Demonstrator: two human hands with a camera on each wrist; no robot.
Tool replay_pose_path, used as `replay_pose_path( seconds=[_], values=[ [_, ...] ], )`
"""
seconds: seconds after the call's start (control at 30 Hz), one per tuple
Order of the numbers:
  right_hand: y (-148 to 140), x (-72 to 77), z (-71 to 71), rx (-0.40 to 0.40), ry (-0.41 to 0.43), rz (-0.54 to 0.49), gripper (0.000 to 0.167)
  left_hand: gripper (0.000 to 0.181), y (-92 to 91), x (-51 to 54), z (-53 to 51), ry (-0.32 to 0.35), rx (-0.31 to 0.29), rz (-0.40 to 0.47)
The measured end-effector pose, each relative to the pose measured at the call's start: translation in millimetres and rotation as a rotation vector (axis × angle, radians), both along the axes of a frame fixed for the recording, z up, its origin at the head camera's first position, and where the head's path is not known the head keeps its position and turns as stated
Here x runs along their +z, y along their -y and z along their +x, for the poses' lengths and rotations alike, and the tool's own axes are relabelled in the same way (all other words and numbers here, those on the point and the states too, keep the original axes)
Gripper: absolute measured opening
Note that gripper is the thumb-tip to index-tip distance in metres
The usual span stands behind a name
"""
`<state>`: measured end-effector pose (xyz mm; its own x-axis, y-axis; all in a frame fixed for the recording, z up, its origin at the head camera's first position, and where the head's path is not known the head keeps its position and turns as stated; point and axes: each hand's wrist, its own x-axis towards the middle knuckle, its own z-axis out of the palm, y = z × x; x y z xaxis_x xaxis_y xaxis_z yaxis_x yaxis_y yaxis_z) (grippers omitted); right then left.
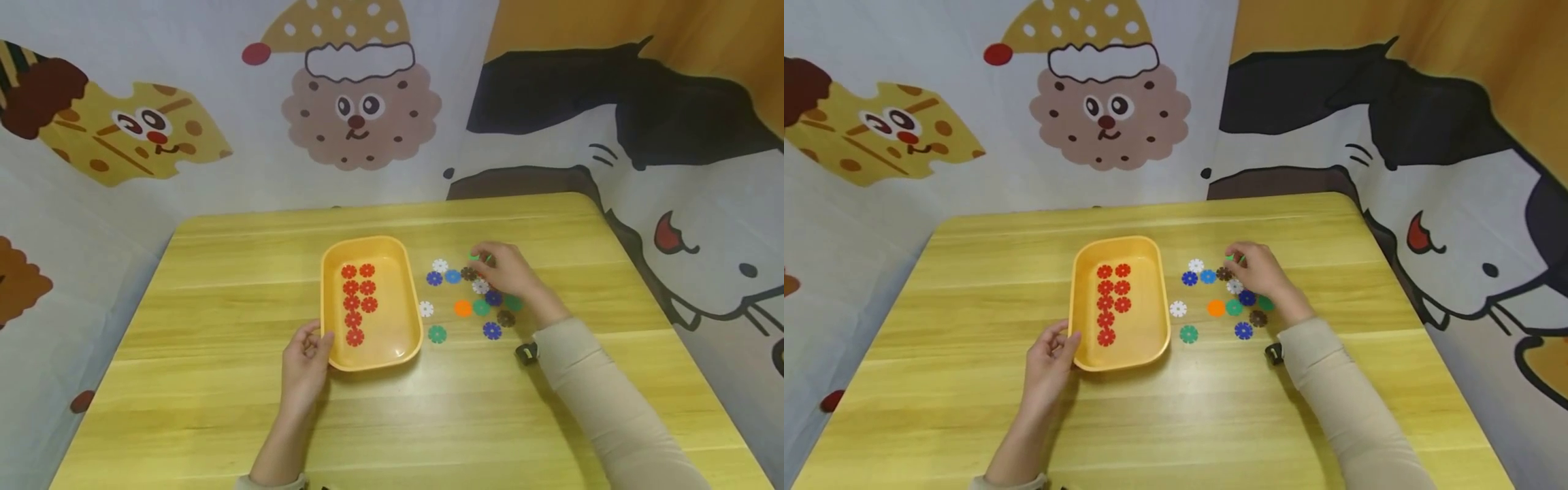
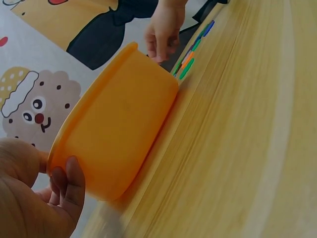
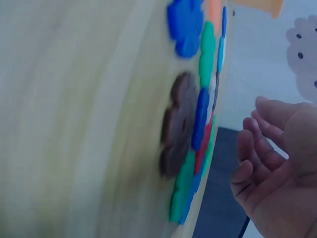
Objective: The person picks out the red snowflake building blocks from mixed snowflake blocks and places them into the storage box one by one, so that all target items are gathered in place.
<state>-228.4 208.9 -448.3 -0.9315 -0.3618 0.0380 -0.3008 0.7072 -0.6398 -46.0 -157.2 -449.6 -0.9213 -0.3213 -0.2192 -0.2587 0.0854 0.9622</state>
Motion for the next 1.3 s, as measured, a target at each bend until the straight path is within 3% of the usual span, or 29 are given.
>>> replay_pose_path(
  seconds=[0.33,0.47,0.93,1.3],
  values=[
    [-20.0,-5.4,-6.2,0.047,0.065,0.079,0.022,0.031,0.6,1.7,0.5,0.001,-0.009,0.006],
    [-22.9,-4.2,-6.5,0.06,0.12,0.123,0.026,0.031,0.6,1.6,0.8,0.007,-0.009,0.0],
    [-22.8,5.2,-8.9,-0.003,0.215,0.138,0.036,0.03,0.0,-0.1,-0.4,-0.007,0.004,-0.019],
    [-20.3,2.8,-11.7,0.003,0.227,0.143,0.037,0.028,-0.5,-1.6,-0.3,-0.008,0.007,-0.022]
  ],
)
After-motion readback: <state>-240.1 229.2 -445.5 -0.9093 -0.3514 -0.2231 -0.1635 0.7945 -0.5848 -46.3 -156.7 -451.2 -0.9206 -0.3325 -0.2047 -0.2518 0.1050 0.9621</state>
